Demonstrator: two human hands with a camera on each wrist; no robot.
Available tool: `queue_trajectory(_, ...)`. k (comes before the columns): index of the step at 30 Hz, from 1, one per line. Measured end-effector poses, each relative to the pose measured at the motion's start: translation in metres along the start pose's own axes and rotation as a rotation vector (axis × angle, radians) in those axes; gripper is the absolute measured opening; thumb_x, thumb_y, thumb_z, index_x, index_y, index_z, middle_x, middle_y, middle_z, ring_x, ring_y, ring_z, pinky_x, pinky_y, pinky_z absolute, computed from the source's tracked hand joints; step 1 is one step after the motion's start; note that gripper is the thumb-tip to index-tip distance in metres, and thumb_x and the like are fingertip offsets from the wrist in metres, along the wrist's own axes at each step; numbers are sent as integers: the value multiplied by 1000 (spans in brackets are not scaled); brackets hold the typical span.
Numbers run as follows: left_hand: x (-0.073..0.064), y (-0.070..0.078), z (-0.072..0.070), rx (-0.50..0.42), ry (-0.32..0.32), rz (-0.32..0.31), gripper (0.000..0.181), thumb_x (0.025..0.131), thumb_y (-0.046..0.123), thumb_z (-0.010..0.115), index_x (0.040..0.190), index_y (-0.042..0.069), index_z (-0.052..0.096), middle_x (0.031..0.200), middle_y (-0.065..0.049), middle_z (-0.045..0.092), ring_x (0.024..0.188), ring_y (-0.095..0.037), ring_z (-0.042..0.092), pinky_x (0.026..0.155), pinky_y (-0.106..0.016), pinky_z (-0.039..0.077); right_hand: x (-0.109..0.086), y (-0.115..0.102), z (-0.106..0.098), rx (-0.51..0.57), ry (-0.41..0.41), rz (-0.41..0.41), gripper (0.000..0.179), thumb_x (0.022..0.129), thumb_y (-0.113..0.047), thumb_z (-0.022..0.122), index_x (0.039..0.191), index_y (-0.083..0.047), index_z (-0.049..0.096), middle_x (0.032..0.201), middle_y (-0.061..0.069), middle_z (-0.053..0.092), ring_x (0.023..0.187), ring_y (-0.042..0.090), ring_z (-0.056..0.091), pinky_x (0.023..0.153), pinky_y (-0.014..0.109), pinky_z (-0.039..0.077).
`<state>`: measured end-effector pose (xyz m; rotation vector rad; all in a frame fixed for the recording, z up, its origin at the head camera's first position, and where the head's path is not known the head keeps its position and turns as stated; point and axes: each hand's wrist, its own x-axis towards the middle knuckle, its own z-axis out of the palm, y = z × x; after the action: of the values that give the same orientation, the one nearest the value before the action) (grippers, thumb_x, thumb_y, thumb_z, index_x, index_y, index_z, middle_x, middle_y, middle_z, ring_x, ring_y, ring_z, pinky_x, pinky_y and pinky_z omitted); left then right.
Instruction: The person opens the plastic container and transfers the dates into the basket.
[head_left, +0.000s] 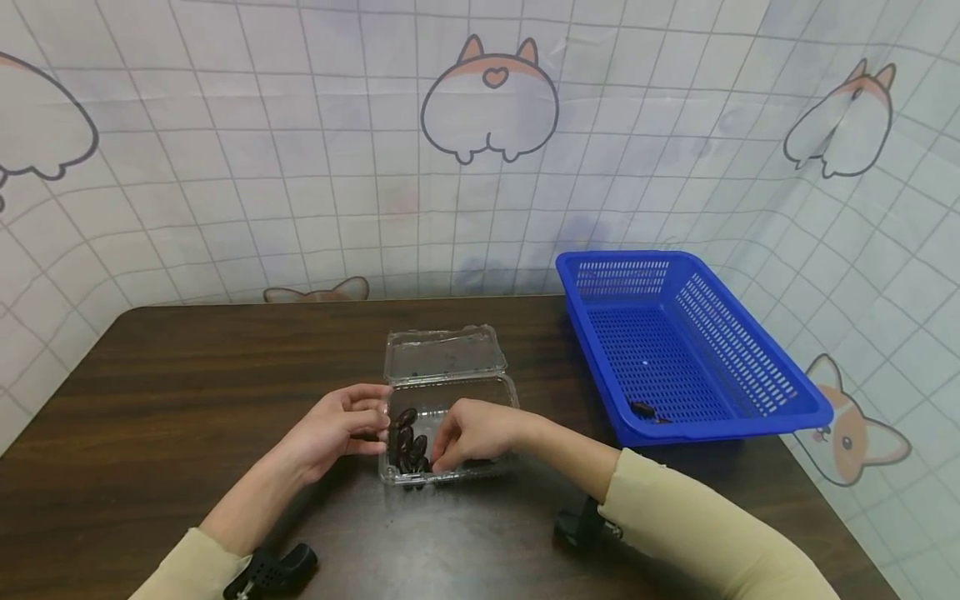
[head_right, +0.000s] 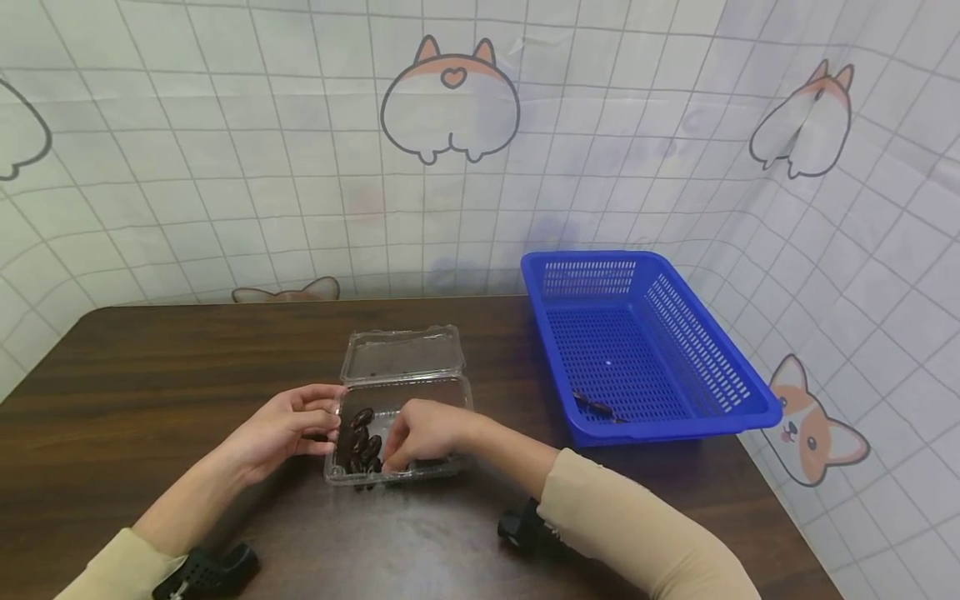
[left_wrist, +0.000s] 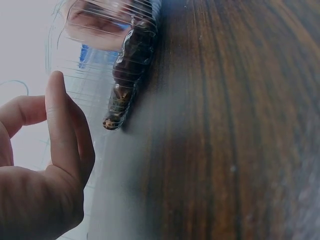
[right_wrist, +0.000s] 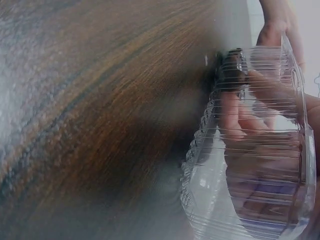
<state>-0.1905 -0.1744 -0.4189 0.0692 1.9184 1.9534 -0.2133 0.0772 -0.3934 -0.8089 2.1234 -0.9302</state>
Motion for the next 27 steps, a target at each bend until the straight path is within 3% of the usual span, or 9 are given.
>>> queue_trajectory(5, -1, 0, 0, 1, -2, 4, 57, 97, 0, 60, 149, -9, 38, 104, -10, 58, 82, -18, 64, 74, -33, 62, 1, 1, 2, 20, -8, -6, 7, 90, -8, 78, 96, -3, 79, 82, -3, 74, 73, 5, 64, 67, 20, 52)
queue_trajectory(12, -1, 0, 0, -2, 1, 7, 58, 96, 0, 61, 149, -9, 39, 105, -11, 57, 82, -18, 64, 74, -33, 62, -1, 1, 0, 113, -41, 9, 7, 92, 1, 73, 96, -4, 75, 75, -1, 71, 45, 8, 38, 41, 21, 34)
queue_trajectory(27, -2, 2, 2, -10, -4, 15, 59, 97, 2, 61, 150, -9, 37, 105, -8, 58, 83, -17, 64, 73, -32, 62, 0, -1, -1, 52, -64, -31, 11, 90, 8, 69, 95, 0, 74, 78, -2, 70, 53, 7, 47, 46, 21, 39)
